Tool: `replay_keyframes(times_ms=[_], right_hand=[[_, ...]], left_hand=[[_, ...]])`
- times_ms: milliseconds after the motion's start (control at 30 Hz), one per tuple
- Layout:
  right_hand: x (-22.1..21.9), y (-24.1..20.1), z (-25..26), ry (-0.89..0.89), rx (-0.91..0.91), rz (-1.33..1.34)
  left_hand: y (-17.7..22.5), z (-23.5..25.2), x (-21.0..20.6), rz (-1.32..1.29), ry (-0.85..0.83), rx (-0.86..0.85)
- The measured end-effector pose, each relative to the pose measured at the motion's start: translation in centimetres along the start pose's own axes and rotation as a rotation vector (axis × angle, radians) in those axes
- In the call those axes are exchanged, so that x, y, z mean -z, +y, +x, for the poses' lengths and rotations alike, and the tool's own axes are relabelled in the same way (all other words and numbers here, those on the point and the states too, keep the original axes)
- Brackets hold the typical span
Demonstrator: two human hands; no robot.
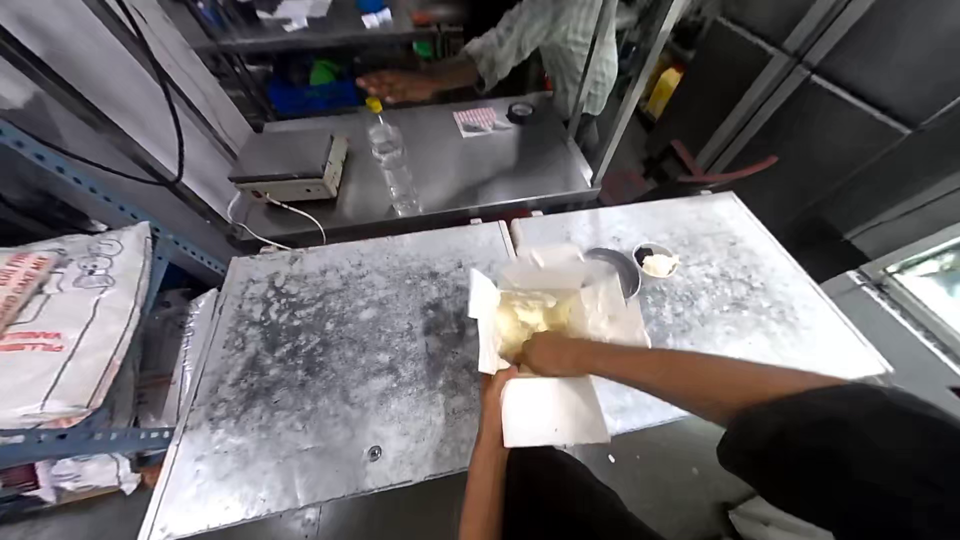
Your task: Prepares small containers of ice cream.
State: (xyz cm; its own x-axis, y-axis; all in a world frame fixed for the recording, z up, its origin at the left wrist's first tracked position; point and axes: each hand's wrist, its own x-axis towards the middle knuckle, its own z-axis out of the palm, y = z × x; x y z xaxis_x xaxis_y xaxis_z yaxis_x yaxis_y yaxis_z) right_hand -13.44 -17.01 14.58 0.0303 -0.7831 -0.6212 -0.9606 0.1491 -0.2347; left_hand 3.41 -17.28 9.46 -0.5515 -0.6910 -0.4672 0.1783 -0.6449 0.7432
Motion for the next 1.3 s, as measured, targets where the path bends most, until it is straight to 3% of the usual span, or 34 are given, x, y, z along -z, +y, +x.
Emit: replay_keyframes(times_ms=[100, 233, 333, 467, 700, 867, 1100, 1233, 1300], right_hand=[[3.8, -1.5, -0.8, -0.021, -0.233, -0.045], [6.3, -1.8, -2.8, 0.128, -0.321, -0.072], [3.9, -1.5, -2.0, 0.216, -0.298, 0.045], [1.6, 0.2, 0.1, 0.205, -0.233, 0.042], [2.5, 0.9, 2.7, 0.137, -0.137, -0.061], [2.8, 1.4, 3.6, 0.132, -0.191, -0.039], [3.2, 2.9, 7.2, -0.037, -0.092, -0.026], [2.8, 3.5, 6.7, -0.113, 0.033, 0.031], [2.9, 2.6, 5.1, -0.217, -0.028, 0.114]], left_hand=[[-0.1, -0.2, 0.7, -0.063, -0.016, 0.014], [0.3, -0.4, 0.6, -0.084, -0.029, 0.053], [0.9, -0.1, 0.5, -0.034, -0.034, 0.079], [2.2, 0.9, 0.2, 0.035, -0.038, 0.14], [2.5, 2.1, -0.4, 0.115, -0.008, 0.118], [2.1, 1.2, -1.2, 0.085, 0.092, 0.12], [0.1, 2.6, -1.2, -0.055, 0.158, 0.074], [0.1, 2.4, -1.7, -0.068, 0.189, 0.021], [-0.2, 2.3, -1.5, -0.08, 0.173, 0.005]])
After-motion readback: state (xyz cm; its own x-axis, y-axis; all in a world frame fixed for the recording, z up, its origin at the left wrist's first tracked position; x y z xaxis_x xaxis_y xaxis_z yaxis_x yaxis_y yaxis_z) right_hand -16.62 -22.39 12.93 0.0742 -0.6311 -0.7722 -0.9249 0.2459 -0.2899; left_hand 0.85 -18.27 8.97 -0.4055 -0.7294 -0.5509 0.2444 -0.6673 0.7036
